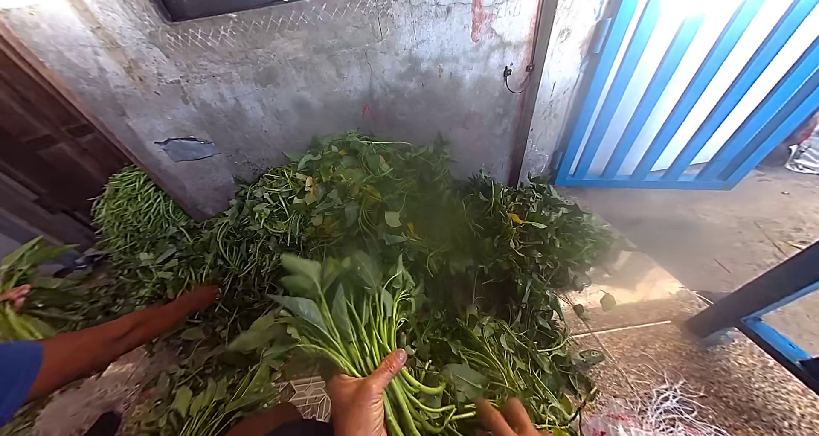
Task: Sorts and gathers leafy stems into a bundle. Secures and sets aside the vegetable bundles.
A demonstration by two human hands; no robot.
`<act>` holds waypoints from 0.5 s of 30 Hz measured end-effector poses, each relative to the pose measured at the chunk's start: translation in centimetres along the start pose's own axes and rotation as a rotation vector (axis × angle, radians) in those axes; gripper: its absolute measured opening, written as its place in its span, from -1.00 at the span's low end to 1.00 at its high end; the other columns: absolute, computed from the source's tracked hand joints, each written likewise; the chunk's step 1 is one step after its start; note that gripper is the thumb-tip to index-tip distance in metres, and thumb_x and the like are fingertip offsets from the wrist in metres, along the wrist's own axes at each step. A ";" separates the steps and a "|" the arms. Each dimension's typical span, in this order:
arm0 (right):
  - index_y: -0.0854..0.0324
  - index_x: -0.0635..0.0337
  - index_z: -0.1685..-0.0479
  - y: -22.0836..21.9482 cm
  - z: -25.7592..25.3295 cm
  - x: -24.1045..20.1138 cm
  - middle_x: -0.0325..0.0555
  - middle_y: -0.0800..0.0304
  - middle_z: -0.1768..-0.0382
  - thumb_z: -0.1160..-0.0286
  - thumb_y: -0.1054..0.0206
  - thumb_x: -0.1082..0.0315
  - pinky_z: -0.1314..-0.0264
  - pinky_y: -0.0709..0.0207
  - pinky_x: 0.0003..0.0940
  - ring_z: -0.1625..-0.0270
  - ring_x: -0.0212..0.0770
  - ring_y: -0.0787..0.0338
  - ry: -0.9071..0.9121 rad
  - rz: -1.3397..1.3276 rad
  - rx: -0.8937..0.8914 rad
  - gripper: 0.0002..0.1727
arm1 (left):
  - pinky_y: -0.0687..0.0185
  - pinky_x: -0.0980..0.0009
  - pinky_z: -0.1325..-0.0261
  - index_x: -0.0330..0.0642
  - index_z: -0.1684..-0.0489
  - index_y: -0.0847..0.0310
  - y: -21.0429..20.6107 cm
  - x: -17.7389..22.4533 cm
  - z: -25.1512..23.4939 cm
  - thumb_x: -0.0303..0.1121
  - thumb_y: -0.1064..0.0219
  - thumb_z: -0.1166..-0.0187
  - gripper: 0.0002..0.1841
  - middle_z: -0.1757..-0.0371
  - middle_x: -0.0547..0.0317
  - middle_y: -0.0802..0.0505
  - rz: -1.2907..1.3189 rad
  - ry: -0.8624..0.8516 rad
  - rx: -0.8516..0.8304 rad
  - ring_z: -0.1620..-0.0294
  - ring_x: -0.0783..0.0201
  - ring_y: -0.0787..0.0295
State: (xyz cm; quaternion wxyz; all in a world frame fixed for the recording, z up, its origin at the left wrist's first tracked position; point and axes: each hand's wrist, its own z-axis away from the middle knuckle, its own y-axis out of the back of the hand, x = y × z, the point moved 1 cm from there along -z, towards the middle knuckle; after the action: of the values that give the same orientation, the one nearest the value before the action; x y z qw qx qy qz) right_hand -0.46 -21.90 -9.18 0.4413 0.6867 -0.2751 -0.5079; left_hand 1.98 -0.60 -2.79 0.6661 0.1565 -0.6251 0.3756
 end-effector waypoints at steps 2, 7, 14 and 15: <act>-0.81 -0.02 -0.27 1.3 -1.1 -0.8 0.23 -0.78 0.02 -0.58 -0.38 0.06 0.29 -0.71 0.07 0.24 0.13 -0.84 0.072 -0.158 0.078 -0.61 | -0.93 0.14 0.26 -0.54 -0.04 -0.55 -0.4 -0.6 0.5 -0.84 -0.62 0.11 -0.41 0.29 -0.20 -0.90 -0.014 0.025 -0.084 0.38 0.02 -0.92; -0.87 0.12 0.11 0.7 -5.7 -0.6 -0.03 -0.81 0.02 -0.58 -0.42 0.14 -0.32 -0.53 -0.01 -0.20 -0.06 -0.70 0.376 -0.733 -0.163 -0.75 | -0.92 0.10 0.32 -0.57 0.01 -0.56 -0.4 -1.2 0.5 -0.80 -0.64 0.05 -0.47 0.33 -0.29 -0.88 -0.006 0.127 -0.259 0.45 -0.05 -0.90; -0.68 0.21 0.13 1.5 -7.9 -1.4 -0.24 -0.68 0.38 -0.77 -0.23 0.21 0.21 -0.54 -0.45 0.32 -0.42 -0.65 0.386 -1.107 -0.634 -0.75 | -0.92 0.13 0.17 -0.55 0.04 -0.59 0.5 -0.4 0.5 -0.83 -0.63 0.13 -0.46 0.29 -0.25 -0.89 0.004 0.155 -0.322 0.33 0.02 -0.93; -0.69 0.17 0.12 1.5 -8.0 -1.5 -0.29 -0.67 0.37 -0.80 -0.18 0.16 0.20 -0.52 -0.46 0.32 -0.45 -0.62 0.360 -1.102 -0.727 -0.71 | -0.92 0.14 0.20 -0.55 0.05 -0.58 0.5 -0.3 0.6 -0.85 -0.61 0.10 -0.48 0.32 -0.25 -0.89 0.012 0.166 -0.314 0.37 0.03 -0.92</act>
State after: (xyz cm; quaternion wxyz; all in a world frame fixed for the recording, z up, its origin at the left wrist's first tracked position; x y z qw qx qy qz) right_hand 6.68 -18.72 -6.38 0.3599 0.6084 0.3801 -0.5966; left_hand 1.21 -0.74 -3.10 0.7296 0.0153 -0.6196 0.2889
